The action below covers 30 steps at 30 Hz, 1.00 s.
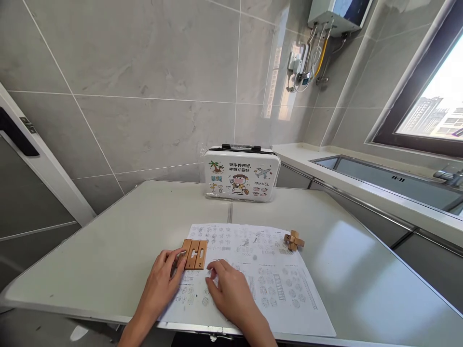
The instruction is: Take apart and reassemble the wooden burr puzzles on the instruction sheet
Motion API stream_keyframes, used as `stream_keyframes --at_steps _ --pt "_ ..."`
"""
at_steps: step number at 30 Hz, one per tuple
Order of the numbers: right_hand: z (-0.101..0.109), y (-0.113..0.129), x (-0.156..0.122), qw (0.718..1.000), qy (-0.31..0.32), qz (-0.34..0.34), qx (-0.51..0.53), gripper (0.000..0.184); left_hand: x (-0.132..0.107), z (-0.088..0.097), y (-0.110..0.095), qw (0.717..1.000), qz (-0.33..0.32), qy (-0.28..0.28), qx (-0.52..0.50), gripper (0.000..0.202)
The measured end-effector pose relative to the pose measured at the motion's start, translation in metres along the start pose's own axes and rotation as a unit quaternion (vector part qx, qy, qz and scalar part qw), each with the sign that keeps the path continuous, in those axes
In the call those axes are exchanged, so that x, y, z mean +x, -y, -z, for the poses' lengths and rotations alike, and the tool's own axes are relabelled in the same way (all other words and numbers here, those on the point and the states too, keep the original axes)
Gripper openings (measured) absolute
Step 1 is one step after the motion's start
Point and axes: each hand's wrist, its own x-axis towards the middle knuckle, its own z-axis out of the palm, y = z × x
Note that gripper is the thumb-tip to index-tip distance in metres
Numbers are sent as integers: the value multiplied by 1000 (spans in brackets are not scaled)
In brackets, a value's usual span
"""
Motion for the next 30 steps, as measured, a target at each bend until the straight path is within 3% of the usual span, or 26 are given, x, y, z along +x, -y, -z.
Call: stream_keyframes --at_steps 5,9,14,20,24,30 --pt "-39 12 23 994 -12 -4 -109 38 -1 -5 4 1000 2 4 16 39" --pt "-51 12 26 988 -38 -17 -150 31 -2 -7 6 1000 3 -7 30 35" --pt "-45 13 21 986 -50 -34 -157 22 -1 -8 7 998 -2 -16 60 26" --pt "-33 7 14 979 -46 -53 -194 10 -2 -12 7 989 36 -74 126 25" --pt "-27 1 15 974 -48 -67 -211 15 -2 -12 3 979 61 -46 190 28" --pt "-21 -1 14 978 -28 -64 -195 12 -2 -11 3 975 40 -16 217 35"
